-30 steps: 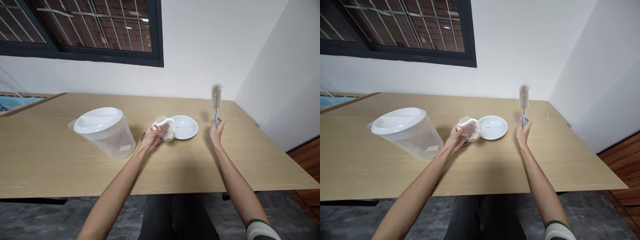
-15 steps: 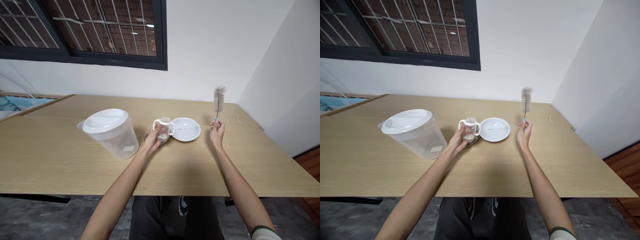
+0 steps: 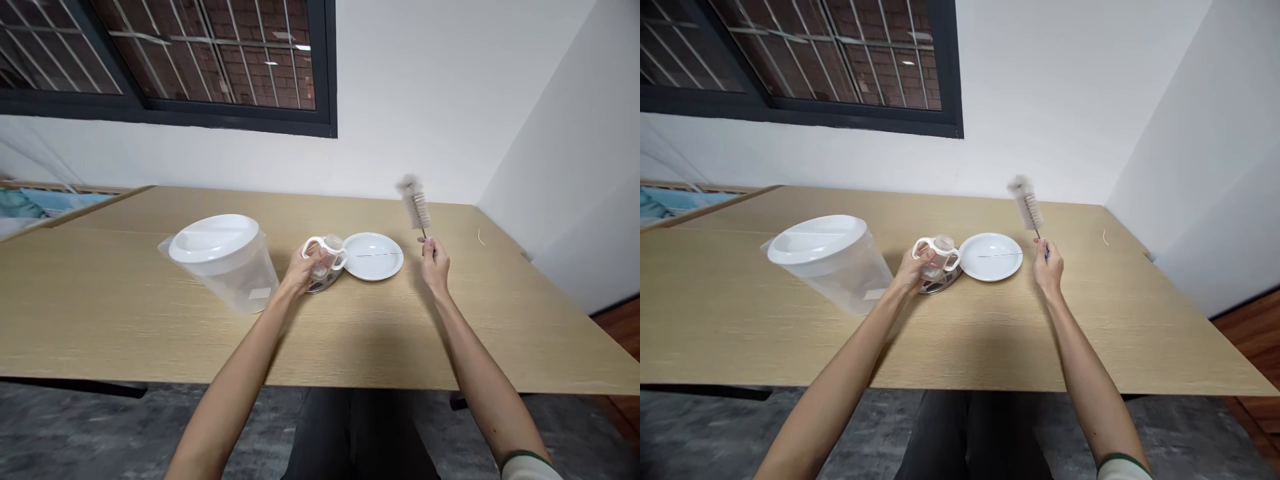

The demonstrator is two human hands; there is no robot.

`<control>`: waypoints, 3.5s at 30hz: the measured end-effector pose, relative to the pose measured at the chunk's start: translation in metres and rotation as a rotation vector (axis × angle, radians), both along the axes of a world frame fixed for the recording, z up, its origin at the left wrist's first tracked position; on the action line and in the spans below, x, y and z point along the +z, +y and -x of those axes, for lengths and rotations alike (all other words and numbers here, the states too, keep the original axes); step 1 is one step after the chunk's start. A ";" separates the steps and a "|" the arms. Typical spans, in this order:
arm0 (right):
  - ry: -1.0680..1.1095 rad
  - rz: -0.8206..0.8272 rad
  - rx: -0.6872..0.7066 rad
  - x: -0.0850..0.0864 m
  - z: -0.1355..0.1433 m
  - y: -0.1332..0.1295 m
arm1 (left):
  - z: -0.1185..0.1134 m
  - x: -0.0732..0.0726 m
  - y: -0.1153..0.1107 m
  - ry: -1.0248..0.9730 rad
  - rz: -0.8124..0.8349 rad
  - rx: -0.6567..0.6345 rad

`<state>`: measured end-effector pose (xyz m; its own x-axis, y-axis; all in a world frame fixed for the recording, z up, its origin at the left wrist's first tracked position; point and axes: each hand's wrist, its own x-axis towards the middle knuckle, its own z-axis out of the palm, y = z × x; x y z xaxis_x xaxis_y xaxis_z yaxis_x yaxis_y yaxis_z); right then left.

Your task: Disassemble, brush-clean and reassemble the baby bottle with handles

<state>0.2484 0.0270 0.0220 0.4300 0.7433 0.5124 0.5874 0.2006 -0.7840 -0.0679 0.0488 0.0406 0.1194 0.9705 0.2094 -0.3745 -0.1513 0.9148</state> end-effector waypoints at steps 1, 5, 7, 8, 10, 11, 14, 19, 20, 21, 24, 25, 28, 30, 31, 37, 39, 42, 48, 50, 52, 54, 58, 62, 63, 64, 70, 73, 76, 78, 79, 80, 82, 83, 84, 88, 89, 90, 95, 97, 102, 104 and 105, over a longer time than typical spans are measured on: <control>-0.041 0.027 -0.012 0.002 0.000 -0.002 | 0.005 0.001 0.002 0.049 -0.039 0.030; -0.224 0.045 -0.043 0.005 0.000 -0.006 | 0.022 0.002 0.008 0.262 -0.137 0.176; -0.291 0.022 0.000 0.005 0.002 -0.007 | 0.027 0.001 0.009 0.328 -0.164 0.187; -0.317 0.006 0.022 0.005 0.003 -0.007 | 0.029 0.001 0.010 0.358 -0.176 0.187; -0.365 -0.022 0.047 0.005 0.005 -0.008 | 0.031 0.000 0.010 0.428 -0.193 0.192; -0.388 -0.031 0.051 0.005 0.006 -0.008 | 0.031 0.000 0.010 0.459 -0.199 0.197; -0.438 -0.035 0.061 0.004 0.008 -0.010 | 0.030 0.001 0.009 0.508 -0.217 0.202; -0.458 -0.017 0.106 0.003 0.013 -0.011 | 0.025 0.002 0.007 0.548 -0.302 0.203; -0.466 -0.016 0.124 0.003 0.014 -0.011 | 0.024 0.003 0.006 0.560 -0.321 0.208; -0.475 -0.016 0.145 0.003 0.015 -0.011 | 0.024 0.003 0.005 0.580 -0.346 0.213; -0.511 -0.019 0.193 0.003 0.013 -0.011 | 0.022 0.006 0.002 0.646 -0.474 0.241; -0.529 -0.019 0.197 0.003 0.012 -0.011 | 0.022 0.007 0.001 0.667 -0.522 0.246; -0.591 0.000 0.183 0.005 0.007 -0.012 | 0.022 0.010 -0.001 0.733 -0.610 0.235; -0.622 0.019 0.172 0.006 0.004 -0.012 | 0.022 0.010 -0.001 0.790 -0.625 0.214; -0.630 0.025 0.170 0.007 0.003 -0.013 | 0.022 0.009 -0.001 0.814 -0.629 0.203; -0.639 0.054 0.206 0.014 -0.002 -0.015 | 0.019 0.006 -0.002 0.878 -0.653 0.191; -0.635 0.072 0.229 0.014 -0.002 -0.015 | 0.018 0.005 -0.001 0.897 -0.659 0.188; -0.603 0.086 0.282 0.014 -0.002 -0.015 | 0.019 0.004 -0.001 0.895 -0.673 0.196; -0.569 0.165 0.313 0.015 -0.001 -0.016 | 0.020 0.008 -0.004 0.796 -0.655 0.196; -0.578 0.187 0.322 0.016 -0.002 -0.016 | 0.021 0.008 -0.004 0.803 -0.654 0.190; -0.585 0.213 0.346 0.017 -0.004 -0.017 | 0.022 0.007 -0.002 0.840 -0.687 0.187; -0.590 0.247 0.373 0.020 -0.006 -0.018 | 0.024 0.005 0.000 0.897 -0.756 0.188; -0.623 0.302 0.389 0.026 -0.007 -0.021 | 0.026 0.001 0.004 1.016 -0.941 0.194; -0.675 0.291 0.358 0.030 -0.006 -0.024 | 0.026 0.000 0.004 1.061 -1.099 0.236; -0.688 0.275 0.345 0.030 -0.005 -0.024 | 0.026 0.000 0.004 1.062 -1.118 0.247; -0.701 0.256 0.336 0.030 -0.005 -0.025 | 0.026 0.000 0.004 1.061 -1.127 0.252; -0.750 0.103 0.298 0.028 -0.002 -0.026 | 0.027 0.000 0.004 1.041 -1.103 0.266; -0.782 0.029 0.292 0.027 -0.003 -0.025 | 0.028 -0.001 0.005 1.045 -1.113 0.264; -0.807 -0.035 0.288 0.027 -0.003 -0.024 | 0.027 -0.004 0.006 1.103 -1.108 0.253; -0.811 -0.050 0.291 0.026 -0.002 -0.023 | 0.026 -0.005 0.006 1.132 -1.095 0.248; -0.810 -0.044 0.300 0.025 -0.001 -0.023 | 0.024 -0.006 0.005 1.131 -1.089 0.245; -0.807 -0.029 0.312 0.024 0.001 -0.023 | 0.022 -0.005 0.003 1.119 -1.087 0.239; -0.794 0.021 0.336 0.023 0.004 -0.023 | 0.017 -0.003 0.000 1.086 -1.091 0.224; -0.781 0.048 0.344 0.023 0.006 -0.023 | 0.014 -0.001 -0.002 1.073 -1.096 0.218; -0.762 0.071 0.347 0.022 0.007 -0.023 | 0.013 0.000 -0.004 1.063 -1.101 0.214; -0.692 0.135 0.357 0.024 0.009 -0.025 | 0.011 0.005 -0.006 1.054 -1.101 0.213; -0.692 0.150 0.362 0.025 0.010 -0.025 | 0.012 0.006 -0.006 1.059 -1.097 0.215; -0.697 0.165 0.368 0.026 0.010 -0.025 | 0.013 0.006 -0.005 1.066 -1.093 0.216; -0.704 0.251 0.416 0.031 0.012 -0.026 | 0.018 0.006 -0.002 1.085 -1.103 0.215; -0.691 0.299 0.453 0.033 0.012 -0.026 | 0.019 0.006 -0.002 1.094 -1.118 0.227; -0.641 0.412 0.518 0.036 0.013 -0.027 | 0.021 0.007 -0.001 1.128 -1.180 0.257; -0.635 0.420 0.521 0.036 0.012 -0.027 | 0.022 0.006 0.000 1.129 -1.186 0.260; -0.639 0.411 0.517 0.035 0.012 -0.027 | 0.022 0.006 0.000 1.127 -1.184 0.260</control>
